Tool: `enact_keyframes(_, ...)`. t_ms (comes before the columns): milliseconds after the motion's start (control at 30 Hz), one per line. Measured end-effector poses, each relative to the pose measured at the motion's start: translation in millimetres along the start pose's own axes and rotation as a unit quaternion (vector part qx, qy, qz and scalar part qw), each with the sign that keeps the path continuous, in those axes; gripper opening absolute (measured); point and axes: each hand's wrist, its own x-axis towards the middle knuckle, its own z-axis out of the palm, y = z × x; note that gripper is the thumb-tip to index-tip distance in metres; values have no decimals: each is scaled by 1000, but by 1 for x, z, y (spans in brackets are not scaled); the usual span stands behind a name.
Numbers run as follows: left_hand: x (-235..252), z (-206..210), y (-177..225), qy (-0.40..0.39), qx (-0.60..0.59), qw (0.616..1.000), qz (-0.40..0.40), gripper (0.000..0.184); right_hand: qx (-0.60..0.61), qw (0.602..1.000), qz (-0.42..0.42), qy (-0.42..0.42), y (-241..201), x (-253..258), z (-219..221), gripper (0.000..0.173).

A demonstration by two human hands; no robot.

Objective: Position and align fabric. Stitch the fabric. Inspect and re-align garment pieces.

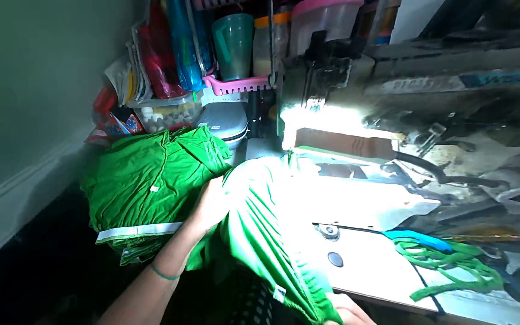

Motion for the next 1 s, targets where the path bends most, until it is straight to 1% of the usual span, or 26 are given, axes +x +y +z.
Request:
enact_keyframes(67, 11, -3, 2, 0, 81, 995, 56, 22, -21, 1000, 8, 13, 4, 8, 0, 23)
enact_keyframes(133, 27, -5, 9, -14, 145, 986, 77, 20, -52, 997, 21, 46, 7, 19, 2, 20)
enact_keyframes(167, 42, -5, 15, -26, 176, 982, 66, 21, -59, 996, 32, 53, 9, 26, 3, 20)
enact_keyframes(233, 73, -2, 26, -56, 239, 969, 18, 24, -70, 994, 57, 61, 13, 40, 4, 21)
enact_keyframes(300, 89, -2, 42, -86, 264, 960, -22, 26, -86, 991, 71, 68, 21, 54, 4, 23)
enact_keyframes(400, 126, 3, 18, -45, 269, 957, 104, 26, -110, 985, 103, 83, 35, 78, 5, 25)
enact_keyframes(433, 135, 3, 12, -31, 276, 952, 128, 25, -118, 983, 108, 90, 40, 85, 5, 26)
enact_keyframes(500, 145, 1, 7, 4, 296, 940, 170, 21, -137, 981, 92, 102, 46, 102, 5, 29)
enact_keyframes(533, 143, -1, 6, 26, 281, 942, 184, 22, -137, 982, 85, 100, 47, 109, 3, 31)
enact_keyframes(567, 133, -4, 11, 40, 253, 948, 189, 28, -128, 983, 86, 95, 46, 116, 1, 33)
enact_keyframes(600, 113, -7, 21, 45, 231, 953, 193, 36, -118, 985, 83, 94, 44, 122, 0, 32)
enact_keyframes(633, 83, -10, 36, 27, 207, 957, 203, 45, -105, 987, 72, 96, 43, 126, -1, 32)
enact_keyframes(667, 58, -8, 40, 5, 198, 951, 238, 57, -98, 988, 65, 96, 42, 129, -3, 32)
enact_keyframes(700, 38, 0, 36, -21, 223, 933, 281, 72, -98, 989, 65, 94, 39, 130, -4, 33)
enact_keyframes(733, 22, 12, 26, -42, 266, 902, 337, 77, -96, 989, 68, 89, 36, 127, -4, 33)
enact_keyframes(767, 14, 26, 13, -34, 316, 853, 414, 67, -92, 990, 70, 85, 32, 122, -3, 32)
enact_keyframes(800, 8, 38, 3, -14, 331, 814, 477, 42, -82, 991, 74, 74, 28, 113, -1, 29)
enact_keyframes(833, 4, 45, -4, 3, 337, 792, 509, 24, -71, 994, 63, 59, 24, 101, 1, 26)
enact_keyframes(867, 0, 47, -8, 22, 347, 778, 522, 19, -56, 997, 42, 42, 20, 87, 2, 22)
enact_keyframes(900, -2, 45, -11, 39, 355, 772, 526, 19, -40, 998, 26, 34, 13, 74, 2, 18)
enact_keyframes(967, -2, 33, -11, 70, 372, 769, 514, 14, -16, 999, 36, 25, 0, 52, 0, 16)
enact_keyframes(1000, 0, 26, -9, 81, 378, 774, 501, 13, -3, 999, 46, 22, -1, 45, -1, 15)
